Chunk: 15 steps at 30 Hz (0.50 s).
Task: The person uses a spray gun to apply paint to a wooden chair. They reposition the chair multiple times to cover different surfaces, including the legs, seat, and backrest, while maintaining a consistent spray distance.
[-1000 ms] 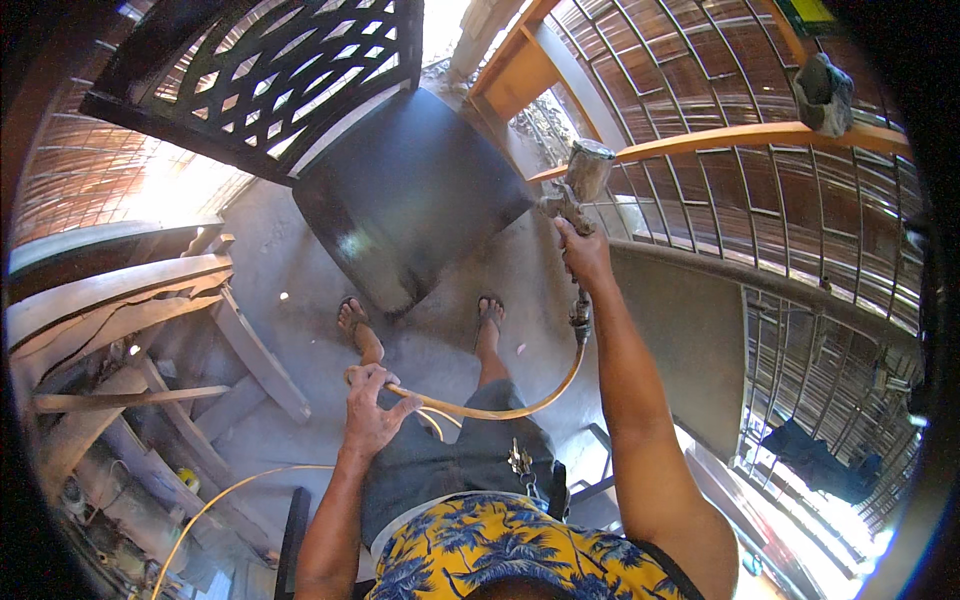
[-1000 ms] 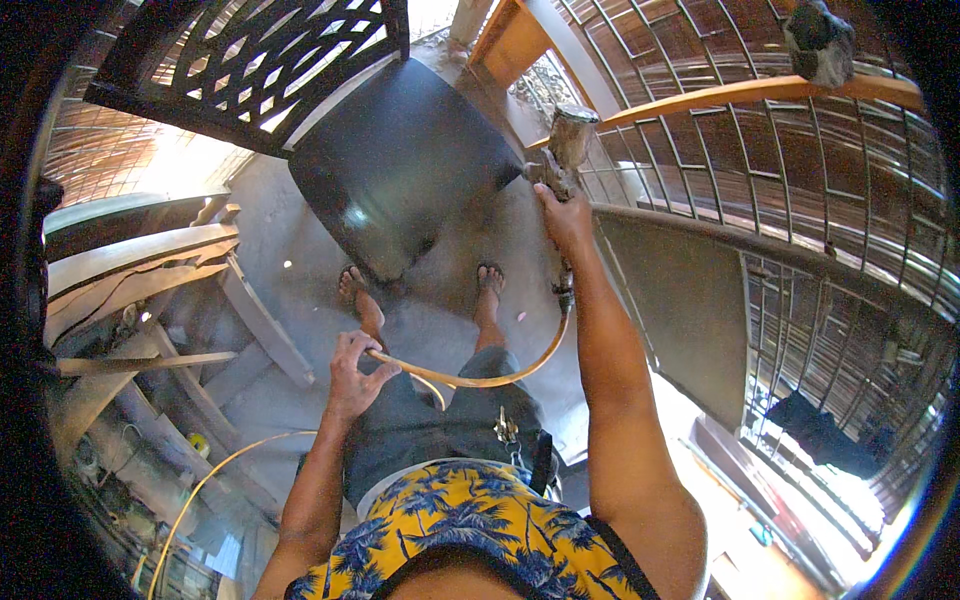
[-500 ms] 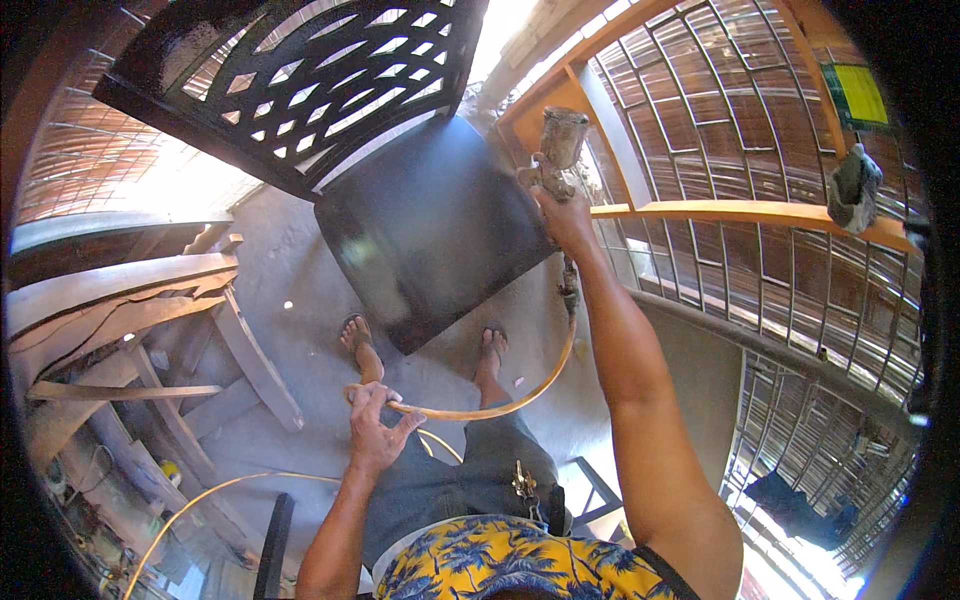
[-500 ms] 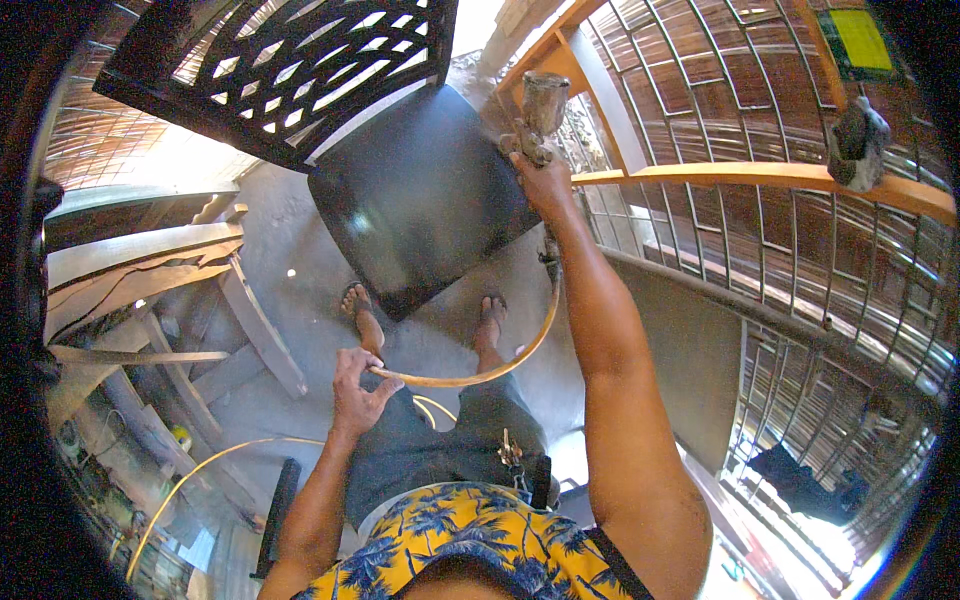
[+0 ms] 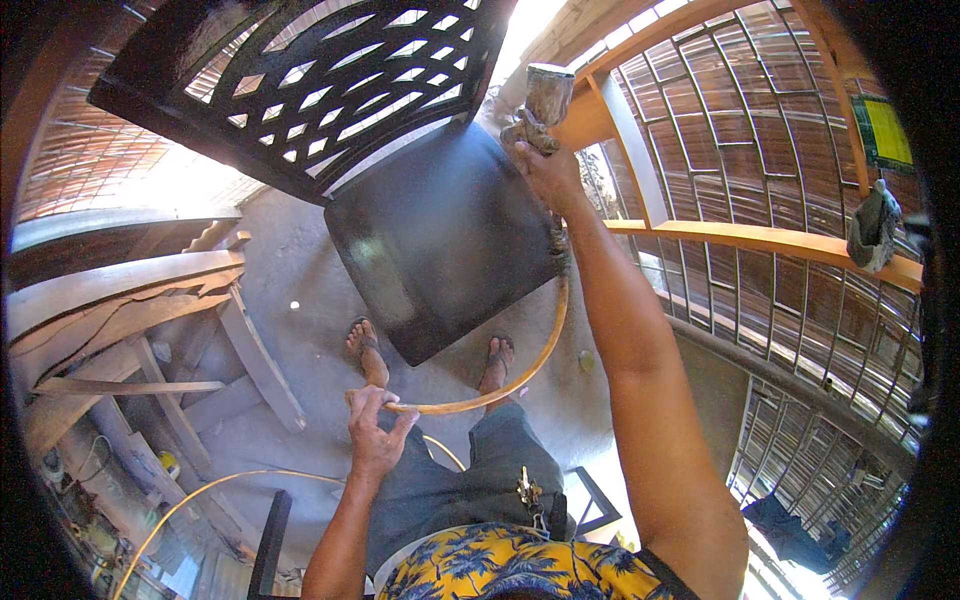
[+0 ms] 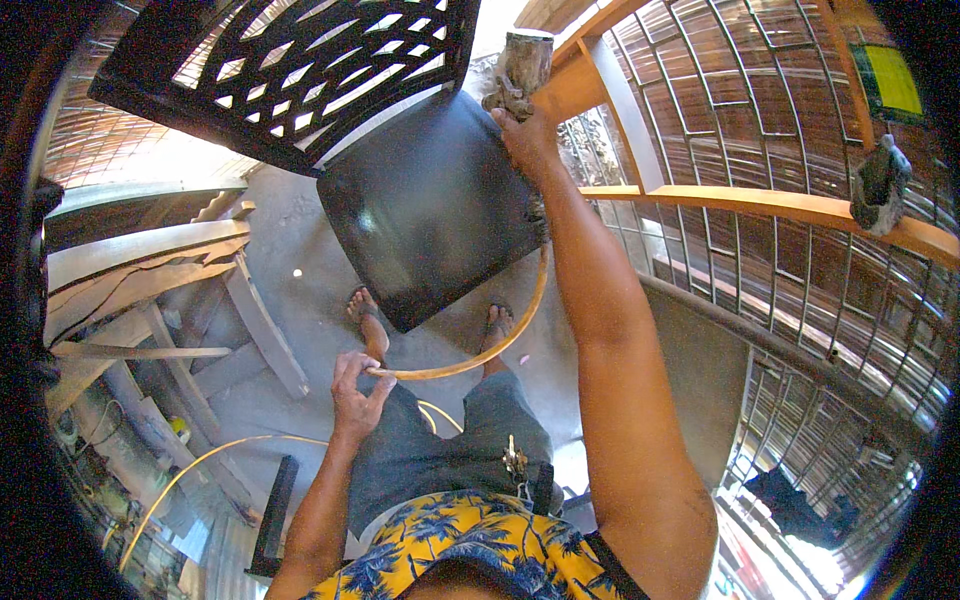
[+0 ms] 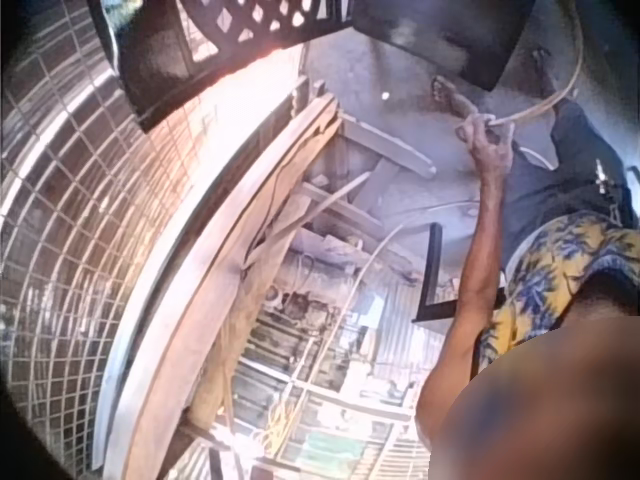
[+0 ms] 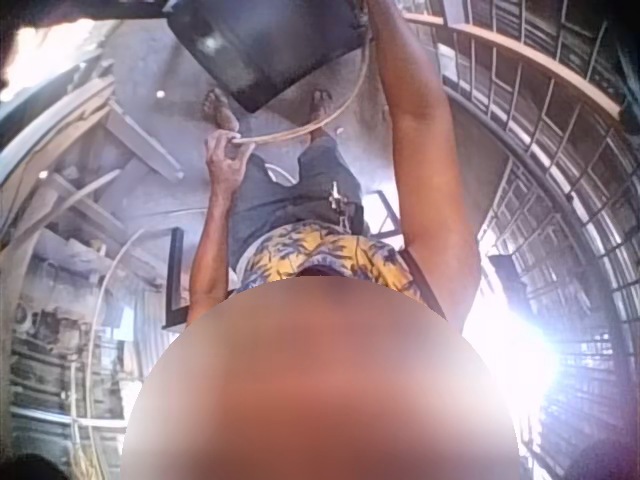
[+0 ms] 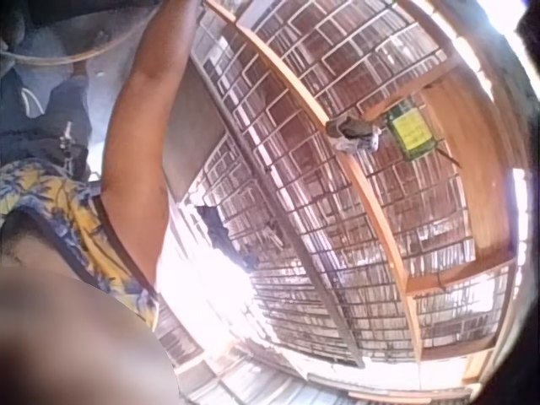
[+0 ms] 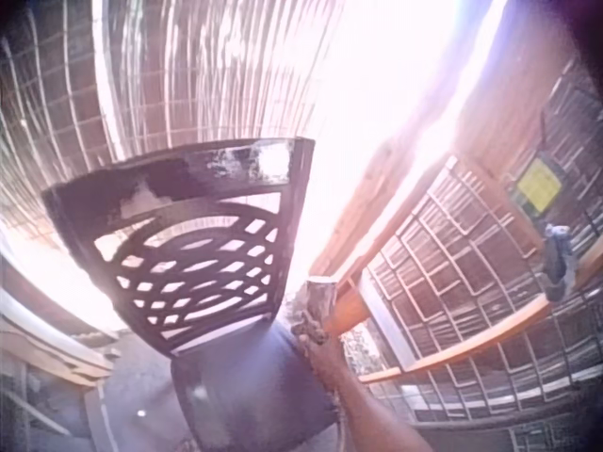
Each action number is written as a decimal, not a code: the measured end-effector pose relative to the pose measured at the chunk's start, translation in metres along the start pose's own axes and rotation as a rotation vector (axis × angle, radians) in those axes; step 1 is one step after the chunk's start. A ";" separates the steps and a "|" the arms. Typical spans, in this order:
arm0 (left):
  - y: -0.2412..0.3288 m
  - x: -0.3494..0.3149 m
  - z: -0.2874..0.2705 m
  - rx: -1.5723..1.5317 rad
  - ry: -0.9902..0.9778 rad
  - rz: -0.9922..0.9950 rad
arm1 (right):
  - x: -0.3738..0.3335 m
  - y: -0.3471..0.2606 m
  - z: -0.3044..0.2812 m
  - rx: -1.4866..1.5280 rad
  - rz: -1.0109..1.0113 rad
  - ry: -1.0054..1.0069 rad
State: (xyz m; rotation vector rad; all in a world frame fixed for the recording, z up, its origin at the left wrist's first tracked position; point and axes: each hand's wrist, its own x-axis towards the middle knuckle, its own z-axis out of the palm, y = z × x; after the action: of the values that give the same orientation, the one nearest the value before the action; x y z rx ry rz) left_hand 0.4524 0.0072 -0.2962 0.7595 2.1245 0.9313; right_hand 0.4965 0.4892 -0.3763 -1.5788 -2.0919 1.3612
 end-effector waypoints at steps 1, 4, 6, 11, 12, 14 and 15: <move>0.001 0.000 0.000 -0.022 -0.003 -0.021 | 0.000 0.004 -0.002 0.003 -0.090 0.023; 0.002 -0.002 0.001 -0.021 0.017 0.037 | -0.003 0.018 -0.001 -0.044 -0.061 0.141; 0.003 -0.005 0.001 -0.005 -0.005 0.031 | -0.013 0.031 -0.007 -0.076 -0.007 0.125; 0.005 -0.015 0.003 0.018 -0.071 0.054 | -0.038 0.049 -0.023 -0.060 0.135 0.116; 0.004 -0.018 0.003 0.021 -0.085 0.059 | -0.049 0.054 -0.031 -0.017 0.171 0.092; 0.004 -0.024 0.006 0.017 -0.114 0.073 | -0.069 0.064 -0.041 0.013 0.242 0.080; 0.003 -0.026 0.007 0.011 -0.128 0.082 | -0.077 0.069 -0.045 0.000 0.277 0.093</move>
State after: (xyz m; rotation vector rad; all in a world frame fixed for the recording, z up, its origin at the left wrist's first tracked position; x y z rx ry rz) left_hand 0.4742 -0.0070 -0.2885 0.8936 2.0012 0.8898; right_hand 0.6022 0.4503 -0.3756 -1.9493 -1.8742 1.3373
